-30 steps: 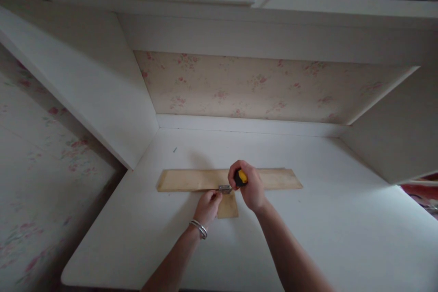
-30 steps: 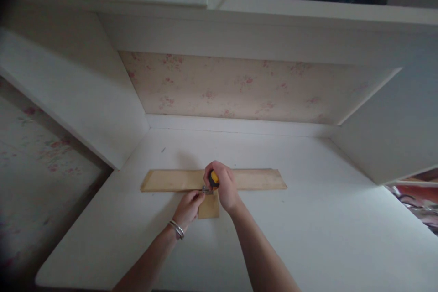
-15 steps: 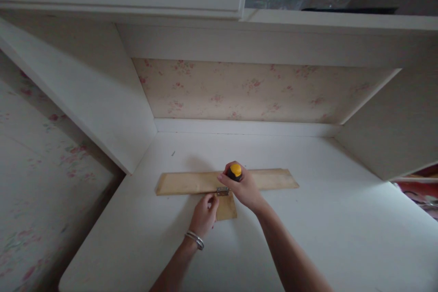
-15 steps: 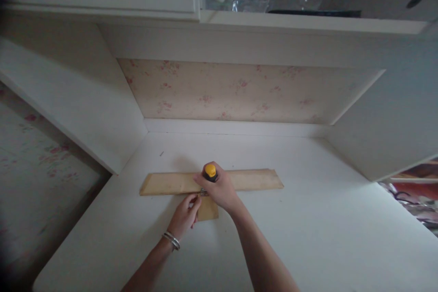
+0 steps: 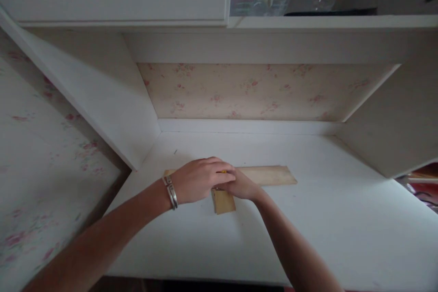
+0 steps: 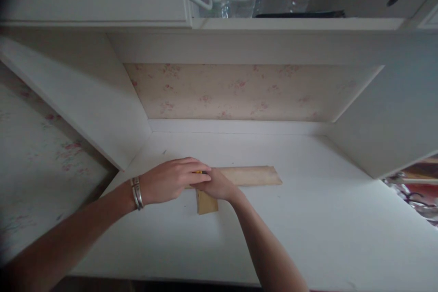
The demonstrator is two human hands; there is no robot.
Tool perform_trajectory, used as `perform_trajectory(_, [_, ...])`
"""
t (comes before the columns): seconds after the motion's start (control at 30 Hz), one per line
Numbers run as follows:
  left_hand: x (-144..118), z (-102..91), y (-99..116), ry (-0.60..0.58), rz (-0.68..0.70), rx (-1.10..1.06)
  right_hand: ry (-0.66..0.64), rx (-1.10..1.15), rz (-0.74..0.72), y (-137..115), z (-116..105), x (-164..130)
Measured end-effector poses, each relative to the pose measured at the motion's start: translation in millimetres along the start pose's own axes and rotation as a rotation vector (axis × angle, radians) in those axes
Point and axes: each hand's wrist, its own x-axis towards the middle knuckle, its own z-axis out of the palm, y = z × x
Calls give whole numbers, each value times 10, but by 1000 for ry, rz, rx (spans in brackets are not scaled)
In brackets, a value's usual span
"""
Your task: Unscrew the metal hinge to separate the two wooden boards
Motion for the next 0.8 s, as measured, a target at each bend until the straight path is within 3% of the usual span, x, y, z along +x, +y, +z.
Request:
perform_trajectory(0.07, [68,-20,-50,-94,25,35,55,33,6,21,-12,-77])
perform_trajectory(0.17, [143,-49,-92,-139,8,88,233,82,77,138,-27,-297])
perform_trajectory(0.27, [194,-75,-125,-162,-33,127,503,205,290,383,53,-598])
perform_trajectory(0.33, [228,-77,-150,-186,-64,167,607,313,472,568,180,-779])
perform_trajectory(0.47, [338,-50,-185,-228,-106,259,436,588,674,763,490,-960])
perform_trajectory(0.6, [468,-19,-199,-246,-133,265,318,762,669,732,660,-935])
perform_trajectory(0.8, [467,-15,-234,-301,-111,157,323,1031,613,723,700,-921])
